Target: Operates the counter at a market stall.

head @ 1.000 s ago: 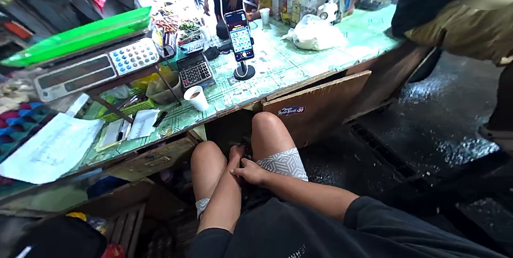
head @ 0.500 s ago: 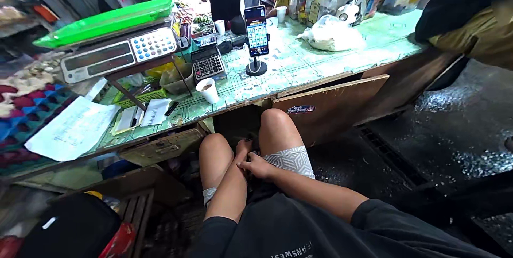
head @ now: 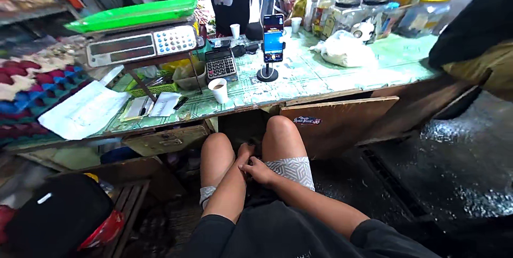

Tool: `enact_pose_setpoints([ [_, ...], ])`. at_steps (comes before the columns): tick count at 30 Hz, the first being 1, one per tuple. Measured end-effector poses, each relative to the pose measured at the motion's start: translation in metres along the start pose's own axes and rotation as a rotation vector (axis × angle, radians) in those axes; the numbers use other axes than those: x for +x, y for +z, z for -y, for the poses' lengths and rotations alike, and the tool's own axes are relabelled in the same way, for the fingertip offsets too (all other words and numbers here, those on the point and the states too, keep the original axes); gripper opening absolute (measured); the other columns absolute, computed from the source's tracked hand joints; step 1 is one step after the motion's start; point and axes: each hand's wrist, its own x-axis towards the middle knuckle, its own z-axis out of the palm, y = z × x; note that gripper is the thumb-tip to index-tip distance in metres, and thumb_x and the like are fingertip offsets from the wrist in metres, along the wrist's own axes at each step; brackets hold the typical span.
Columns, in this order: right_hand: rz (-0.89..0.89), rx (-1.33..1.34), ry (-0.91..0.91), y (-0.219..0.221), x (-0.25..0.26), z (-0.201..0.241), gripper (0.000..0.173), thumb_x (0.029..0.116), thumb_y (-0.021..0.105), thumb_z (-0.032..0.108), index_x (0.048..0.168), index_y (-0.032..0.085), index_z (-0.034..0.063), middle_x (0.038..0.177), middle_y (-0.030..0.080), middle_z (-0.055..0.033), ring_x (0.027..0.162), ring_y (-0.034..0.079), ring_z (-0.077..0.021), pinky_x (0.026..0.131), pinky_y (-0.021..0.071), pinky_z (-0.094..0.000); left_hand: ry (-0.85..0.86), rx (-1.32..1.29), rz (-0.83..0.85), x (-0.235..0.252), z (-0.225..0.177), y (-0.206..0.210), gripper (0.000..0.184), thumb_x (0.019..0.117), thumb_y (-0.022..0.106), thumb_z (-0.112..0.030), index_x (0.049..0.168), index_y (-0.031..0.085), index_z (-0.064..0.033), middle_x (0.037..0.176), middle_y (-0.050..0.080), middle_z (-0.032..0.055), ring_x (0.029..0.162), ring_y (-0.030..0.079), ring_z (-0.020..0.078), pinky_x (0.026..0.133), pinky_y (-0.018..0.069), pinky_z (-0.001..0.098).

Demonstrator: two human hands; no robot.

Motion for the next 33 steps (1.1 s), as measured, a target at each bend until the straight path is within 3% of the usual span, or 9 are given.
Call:
enact_pose_setpoints([
  [2,0.001,0.018,-0.002,0.001,0.0,0.0,0.077,0.0949,0.07,0.046,0.149,0.039,-0.0003,0.131,0.061,-0.0237,0.114,0.066,-0.0324,0.097,0.0558,-0.0511,-0.011,0.019,0.031,-0.005,-0.004,-0.003,0.043,0.1053,0.055,-0.033,0.123,0.067,0.0038,0.129,0.065,0.0264,0.124,0.061,0.0382,0.107,0.0436,0.0555],
  [7,0.002,0.03,-0.003,0.002,-0.002,0.0,0.075,0.0958,0.069,0.045,0.148,0.039,0.0001,0.131,0.06,-0.0237,0.113,0.066,-0.0325,0.095,0.0566,-0.0511,-0.035,0.044,0.045,-0.048,-0.029,-0.019,0.041,0.106,0.053,-0.03,0.123,0.066,0.0055,0.13,0.064,0.0266,0.127,0.059,0.0369,0.108,0.0425,0.0528],
  [10,-0.003,-0.007,-0.007,0.0,0.0,0.0,0.077,0.0945,0.069,0.047,0.149,0.04,0.0002,0.134,0.06,-0.0234,0.118,0.064,-0.0322,0.099,0.0542,-0.0514,-0.007,0.029,0.004,-0.031,-0.019,-0.01,0.04,0.104,0.057,-0.03,0.118,0.068,0.006,0.123,0.067,0.026,0.119,0.063,0.0363,0.104,0.0464,0.052],
  [14,-0.01,-0.02,-0.009,-0.001,0.002,-0.002,0.077,0.0935,0.07,0.047,0.147,0.042,0.0002,0.131,0.061,-0.0229,0.118,0.064,-0.0316,0.101,0.053,-0.0511,-0.026,0.007,0.012,-0.026,-0.021,-0.006,0.038,0.1056,0.057,-0.028,0.121,0.067,0.0051,0.125,0.067,0.0247,0.12,0.062,0.0349,0.105,0.045,0.0515],
  [20,-0.005,-0.048,0.004,-0.002,0.002,-0.001,0.079,0.0933,0.069,0.05,0.148,0.041,0.0004,0.133,0.061,-0.0221,0.121,0.062,-0.0314,0.104,0.0507,-0.0521,0.006,-0.077,0.018,0.06,0.03,0.02,0.041,0.1015,0.061,-0.037,0.12,0.07,-0.0012,0.111,0.072,0.0185,0.1,0.07,0.0297,0.091,0.0561,0.0503],
  [23,-0.004,-0.039,-0.004,-0.001,0.003,-0.002,0.077,0.0934,0.069,0.05,0.146,0.042,0.0002,0.131,0.061,-0.0218,0.118,0.064,-0.031,0.1,0.0533,-0.0517,-0.035,-0.041,0.044,0.044,0.018,0.015,0.039,0.1045,0.058,-0.034,0.124,0.067,-0.0019,0.117,0.07,0.0176,0.105,0.067,0.0284,0.096,0.0519,0.0485],
  [27,-0.008,-0.037,-0.005,0.0,0.004,-0.003,0.078,0.0935,0.069,0.049,0.147,0.042,0.0004,0.132,0.061,-0.0221,0.119,0.063,-0.0309,0.101,0.0526,-0.0505,0.028,0.019,-0.001,0.058,0.035,0.017,0.04,0.0999,0.061,-0.04,0.115,0.072,-0.0045,0.111,0.073,0.0185,0.105,0.07,0.0328,0.094,0.0539,0.0563],
  [29,0.002,-0.016,-0.001,0.0,0.002,-0.001,0.078,0.0949,0.069,0.047,0.149,0.04,-0.0003,0.135,0.059,-0.0236,0.12,0.063,-0.032,0.102,0.0535,-0.0509,0.036,0.031,-0.005,0.037,0.025,0.011,0.042,0.0998,0.061,-0.04,0.115,0.071,-0.0022,0.113,0.072,0.0212,0.108,0.069,0.0352,0.094,0.053,0.0576],
  [33,0.008,0.019,-0.002,0.002,-0.002,0.001,0.073,0.0978,0.067,0.044,0.149,0.039,-0.0005,0.131,0.06,-0.0243,0.114,0.066,-0.0328,0.096,0.0567,-0.0511,-0.033,-0.004,0.04,-0.029,-0.015,-0.013,0.043,0.1031,0.058,-0.034,0.124,0.067,0.0024,0.128,0.065,0.0249,0.123,0.061,0.0365,0.106,0.0445,0.0534],
])
